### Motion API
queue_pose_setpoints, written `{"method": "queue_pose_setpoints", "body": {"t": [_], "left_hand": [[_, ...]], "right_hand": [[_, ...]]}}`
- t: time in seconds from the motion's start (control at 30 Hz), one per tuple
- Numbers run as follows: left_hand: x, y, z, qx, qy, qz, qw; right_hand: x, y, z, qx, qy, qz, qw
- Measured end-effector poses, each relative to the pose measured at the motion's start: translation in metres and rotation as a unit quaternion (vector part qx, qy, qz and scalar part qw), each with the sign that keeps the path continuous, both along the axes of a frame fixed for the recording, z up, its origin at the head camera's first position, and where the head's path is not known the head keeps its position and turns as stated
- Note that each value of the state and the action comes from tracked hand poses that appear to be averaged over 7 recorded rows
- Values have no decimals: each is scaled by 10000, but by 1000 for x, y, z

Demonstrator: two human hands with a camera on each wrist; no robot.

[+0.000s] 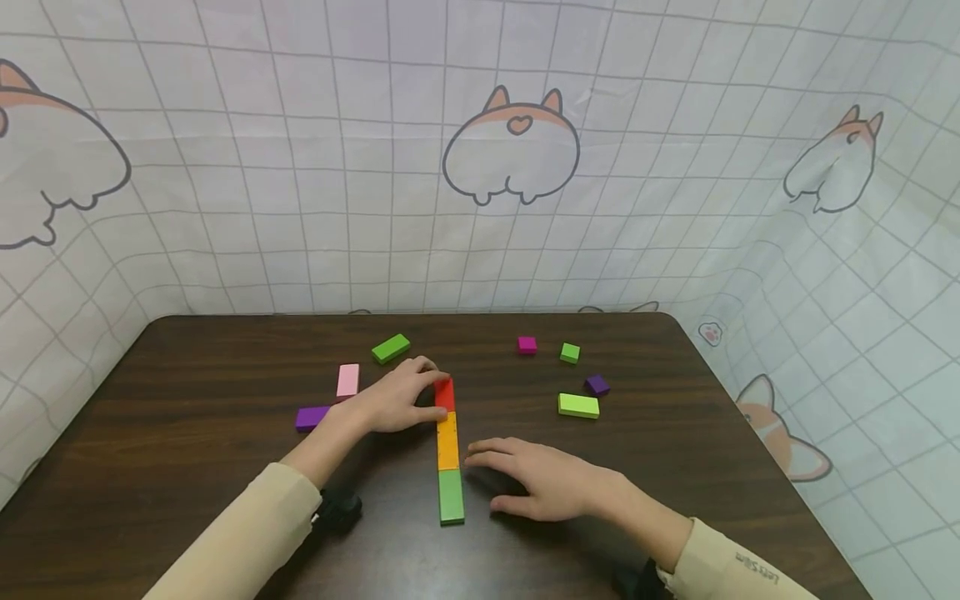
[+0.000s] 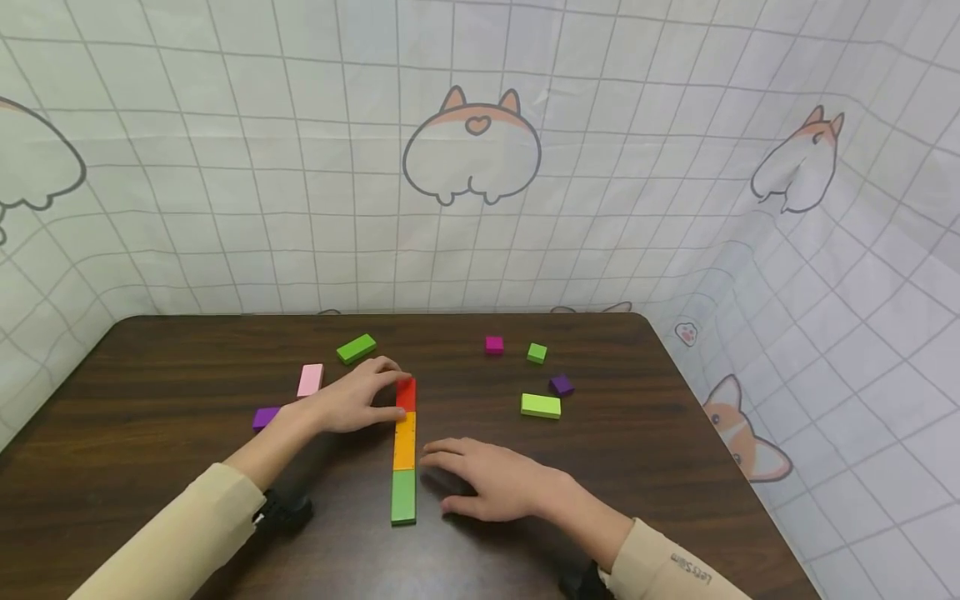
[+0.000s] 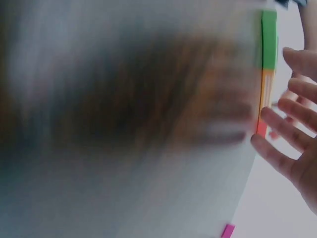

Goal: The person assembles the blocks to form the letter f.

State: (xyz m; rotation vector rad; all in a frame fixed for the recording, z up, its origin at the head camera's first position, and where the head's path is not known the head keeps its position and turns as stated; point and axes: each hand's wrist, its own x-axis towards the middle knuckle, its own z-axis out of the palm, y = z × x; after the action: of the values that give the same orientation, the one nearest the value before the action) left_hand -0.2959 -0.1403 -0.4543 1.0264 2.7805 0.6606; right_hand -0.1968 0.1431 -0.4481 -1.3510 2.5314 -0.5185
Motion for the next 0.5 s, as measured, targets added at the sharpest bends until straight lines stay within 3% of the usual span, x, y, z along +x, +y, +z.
{"method": "queue_pose_setpoints", "body": {"t": [0.2,0.5], "left_hand": [[13,-11,3,-15,72,-142,9999],[35,-19,4,-29,-33,-479,9988]], "right_hand": [[-23,24,4,-448,435,-700,9956],[-55,65,0,-1247,1163,-1578,9726]]}}
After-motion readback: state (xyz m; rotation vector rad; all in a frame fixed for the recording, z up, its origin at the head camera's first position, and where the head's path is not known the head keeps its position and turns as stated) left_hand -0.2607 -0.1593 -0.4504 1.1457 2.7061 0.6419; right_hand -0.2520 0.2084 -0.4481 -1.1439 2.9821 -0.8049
